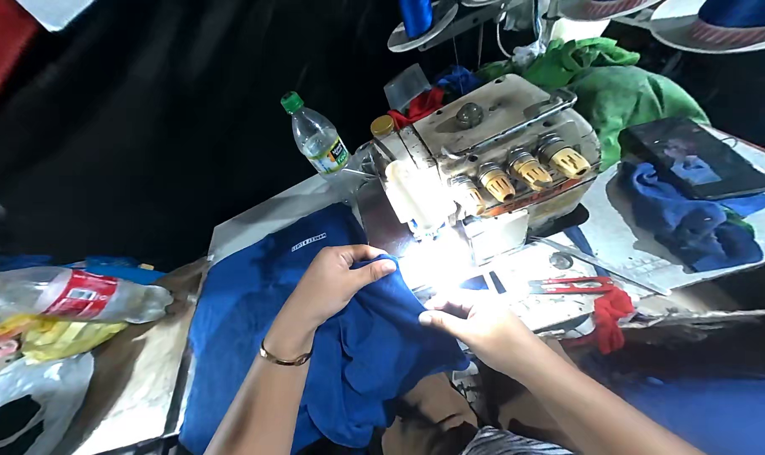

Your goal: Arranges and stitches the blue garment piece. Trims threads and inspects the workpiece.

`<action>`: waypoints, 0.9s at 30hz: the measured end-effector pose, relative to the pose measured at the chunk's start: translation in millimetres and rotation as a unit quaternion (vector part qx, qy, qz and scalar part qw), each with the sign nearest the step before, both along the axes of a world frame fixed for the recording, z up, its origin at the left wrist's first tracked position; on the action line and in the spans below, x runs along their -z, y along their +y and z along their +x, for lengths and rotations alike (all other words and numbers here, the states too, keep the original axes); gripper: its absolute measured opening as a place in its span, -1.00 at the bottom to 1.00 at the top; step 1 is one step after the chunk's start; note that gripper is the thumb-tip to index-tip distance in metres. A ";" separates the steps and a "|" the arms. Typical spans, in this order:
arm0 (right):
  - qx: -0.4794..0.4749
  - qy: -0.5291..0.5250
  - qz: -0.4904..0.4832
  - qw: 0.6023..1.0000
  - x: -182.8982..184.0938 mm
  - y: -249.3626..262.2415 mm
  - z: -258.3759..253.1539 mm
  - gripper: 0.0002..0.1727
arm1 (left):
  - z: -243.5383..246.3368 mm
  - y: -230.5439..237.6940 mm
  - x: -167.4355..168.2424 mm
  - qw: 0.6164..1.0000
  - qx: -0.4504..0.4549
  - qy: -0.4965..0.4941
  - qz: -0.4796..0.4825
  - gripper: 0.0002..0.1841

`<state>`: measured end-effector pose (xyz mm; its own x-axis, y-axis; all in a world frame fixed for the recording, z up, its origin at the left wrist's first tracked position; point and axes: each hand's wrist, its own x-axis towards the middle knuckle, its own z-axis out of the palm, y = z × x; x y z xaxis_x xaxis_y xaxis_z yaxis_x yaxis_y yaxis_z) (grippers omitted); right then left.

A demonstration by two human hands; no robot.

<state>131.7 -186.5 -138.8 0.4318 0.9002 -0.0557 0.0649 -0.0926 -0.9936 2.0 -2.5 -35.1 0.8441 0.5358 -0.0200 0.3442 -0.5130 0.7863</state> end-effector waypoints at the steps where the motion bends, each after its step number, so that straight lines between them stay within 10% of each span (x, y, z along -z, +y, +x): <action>1: 0.001 0.005 -0.001 1.000 -0.5 -0.7 0.4 -0.87 | 0.7 -0.7 0.2 1.000 -0.002 0.000 -0.003 -0.91; 8: 0.049 0.008 0.007 0.999 -30.6 -28.3 0.1 -0.89 | 12.1 -12.7 1.6 0.994 0.010 -0.085 -0.073 -0.93; 15: 0.069 0.022 -0.010 0.997 5.0 -22.1 11.7 -0.87 | 40.1 -45.3 44.4 0.909 -0.055 0.008 0.412 -0.78; 27: 0.069 0.049 -0.015 0.996 6.9 -42.1 13.3 -0.93 | 19.9 -107.2 99.2 0.928 -0.078 -0.076 0.356 -0.53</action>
